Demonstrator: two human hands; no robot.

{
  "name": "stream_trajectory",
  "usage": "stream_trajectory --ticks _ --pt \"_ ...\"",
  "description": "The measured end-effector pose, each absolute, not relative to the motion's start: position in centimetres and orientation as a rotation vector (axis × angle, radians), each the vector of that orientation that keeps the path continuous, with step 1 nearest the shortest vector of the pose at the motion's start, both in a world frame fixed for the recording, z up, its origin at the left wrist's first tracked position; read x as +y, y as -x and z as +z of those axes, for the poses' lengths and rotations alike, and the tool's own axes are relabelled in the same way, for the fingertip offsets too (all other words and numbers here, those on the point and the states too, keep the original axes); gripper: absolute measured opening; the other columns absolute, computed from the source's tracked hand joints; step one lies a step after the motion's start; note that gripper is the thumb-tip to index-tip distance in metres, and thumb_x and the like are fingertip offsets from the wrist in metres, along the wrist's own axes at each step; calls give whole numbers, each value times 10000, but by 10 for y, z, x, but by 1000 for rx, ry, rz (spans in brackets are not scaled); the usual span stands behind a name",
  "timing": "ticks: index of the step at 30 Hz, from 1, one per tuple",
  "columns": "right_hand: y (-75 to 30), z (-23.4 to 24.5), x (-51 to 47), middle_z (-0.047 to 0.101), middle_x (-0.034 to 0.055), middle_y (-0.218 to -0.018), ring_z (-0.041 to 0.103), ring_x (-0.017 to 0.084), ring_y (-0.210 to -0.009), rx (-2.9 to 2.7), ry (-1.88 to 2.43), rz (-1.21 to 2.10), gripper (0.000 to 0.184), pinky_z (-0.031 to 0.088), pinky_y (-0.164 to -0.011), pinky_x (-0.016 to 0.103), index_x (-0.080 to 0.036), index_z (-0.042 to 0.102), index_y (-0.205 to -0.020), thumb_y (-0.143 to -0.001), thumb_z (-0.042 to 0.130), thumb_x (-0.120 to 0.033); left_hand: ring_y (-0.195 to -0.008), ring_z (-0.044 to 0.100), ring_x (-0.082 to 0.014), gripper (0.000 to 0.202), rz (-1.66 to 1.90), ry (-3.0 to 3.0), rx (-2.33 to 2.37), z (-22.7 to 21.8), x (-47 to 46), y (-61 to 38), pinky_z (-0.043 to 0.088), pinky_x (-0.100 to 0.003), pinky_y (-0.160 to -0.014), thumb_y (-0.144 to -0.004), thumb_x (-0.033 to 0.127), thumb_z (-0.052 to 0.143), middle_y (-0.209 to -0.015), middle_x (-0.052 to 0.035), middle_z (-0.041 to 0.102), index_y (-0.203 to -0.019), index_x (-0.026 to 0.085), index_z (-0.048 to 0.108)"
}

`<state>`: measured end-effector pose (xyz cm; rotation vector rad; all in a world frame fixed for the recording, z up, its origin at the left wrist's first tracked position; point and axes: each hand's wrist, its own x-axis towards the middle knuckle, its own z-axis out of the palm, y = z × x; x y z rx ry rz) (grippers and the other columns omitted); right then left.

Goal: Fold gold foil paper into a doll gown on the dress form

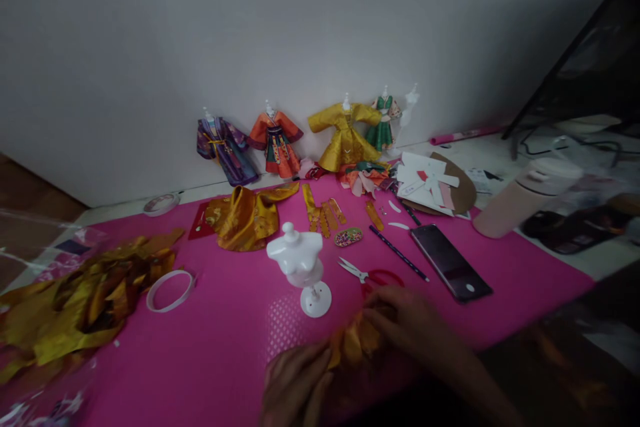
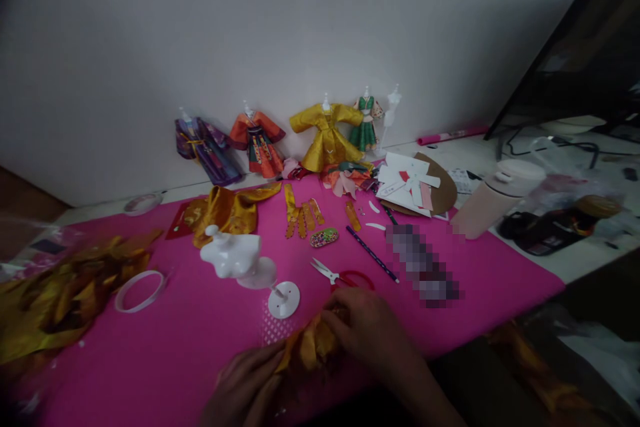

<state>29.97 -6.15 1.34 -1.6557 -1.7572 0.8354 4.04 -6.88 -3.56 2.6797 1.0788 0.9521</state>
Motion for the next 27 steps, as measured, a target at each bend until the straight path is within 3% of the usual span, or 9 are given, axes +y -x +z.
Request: stream_trajectory --ticks 11,16,18,22,27 --pt "-292 -8 -45 706 10 -767 657 196 -754 -1849 1510 602 78 483 -729 333 -207 701 -801 -811 684 -131 -910 750 -187 240 845 -2511 1255 -29 -75 -52 632 -294 -780 -963 352 563 -1053 -28 789 -1110 284 740" --pt "-289 -14 -52 696 90 -1078 621 252 -1052 -1770 1445 452 174 469 -929 423 -203 694 -1033 -876 628 -170 -943 742 -192 238 810 -2429 1343 -30 -75 -58 634 -316 -805 -962 333 558 -1075 -17 780 -1113 295 738" --pt "-290 -14 -62 672 104 -1117 599 250 -1099 -1724 1419 412 157 466 -953 419 -196 677 -1042 -913 588 -192 -957 739 -192 242 814 -2417 1347 -32 -75 -59 636 -324 -808 -965 317 550 -1086 -14 776 -1121 295 733" --pt "-289 -13 -84 689 40 -914 650 205 -915 -1639 1326 505 81 514 -833 348 -224 636 -885 -913 578 -175 -953 742 -196 239 862 -2444 1332 -37 -76 -59 644 -329 -791 -955 313 562 -1086 -13 777 -1122 298 732" --pt "-281 -13 -103 633 1 -756 627 167 -706 -1625 1340 669 144 494 -646 270 -217 592 -757 -886 585 -155 -927 745 -190 240 940 -2435 1306 -42 -82 -60 640 -299 -785 -946 315 582 -1062 -25 781 -1130 284 732"
